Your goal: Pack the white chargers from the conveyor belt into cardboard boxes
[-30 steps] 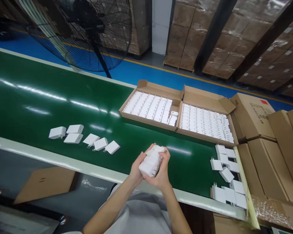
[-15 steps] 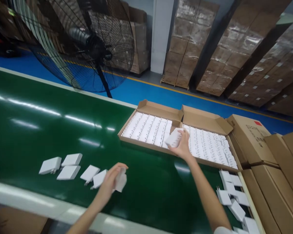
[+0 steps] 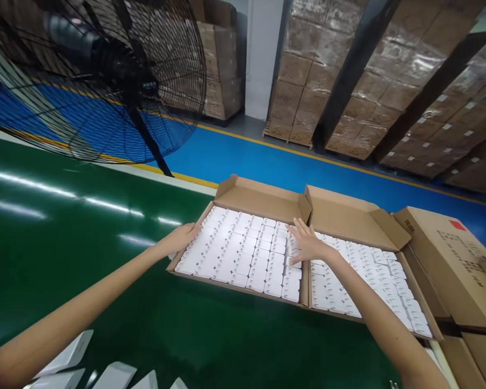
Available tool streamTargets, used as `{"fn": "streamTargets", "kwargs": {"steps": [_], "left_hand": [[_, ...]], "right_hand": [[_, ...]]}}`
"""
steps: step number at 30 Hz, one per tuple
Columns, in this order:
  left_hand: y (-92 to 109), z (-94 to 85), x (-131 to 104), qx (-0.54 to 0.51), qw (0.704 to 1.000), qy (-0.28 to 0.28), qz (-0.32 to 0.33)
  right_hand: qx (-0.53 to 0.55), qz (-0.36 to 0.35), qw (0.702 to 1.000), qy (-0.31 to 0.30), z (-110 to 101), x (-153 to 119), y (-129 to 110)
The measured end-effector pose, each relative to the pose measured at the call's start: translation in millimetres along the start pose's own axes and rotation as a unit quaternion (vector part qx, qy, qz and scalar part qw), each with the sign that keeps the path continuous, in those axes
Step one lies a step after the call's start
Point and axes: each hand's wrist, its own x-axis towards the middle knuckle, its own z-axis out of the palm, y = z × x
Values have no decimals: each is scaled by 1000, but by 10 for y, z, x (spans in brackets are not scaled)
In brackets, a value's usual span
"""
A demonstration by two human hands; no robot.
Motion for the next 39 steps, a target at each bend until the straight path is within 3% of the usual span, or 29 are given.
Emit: {"fn": "streamTargets", "kwargs": {"steps": [6,10,15,21,25,32,37,39], "left_hand": [[-141,-10,1,9,999,-39,21],[-142,-47,41,40,998,-33,27],[-137,-104,-55,62,998,-11,31],[-429,-268,-256,91,995,15,26],[-643,-474,-321,113,993,28,16],[-873,-718,-378,105,994,28,0],[-1123,-887,-632,79,996,42,-24],[-1204,-987,-674,62,997,40,-39]], "right_hand": [[-83,210,964,143,385,-543,-344],[-122,228,950,176,607,-633,-506],[-93,265,936,212,603,-539,-549],[-2,260,933,247,617,-381,-861],[61,277,935,214,574,-156,-1062],[112,252,949,154,530,112,-1127],[151,206,955,154,659,203,-1365],[203,194,944,173,669,289,-1376]]}}
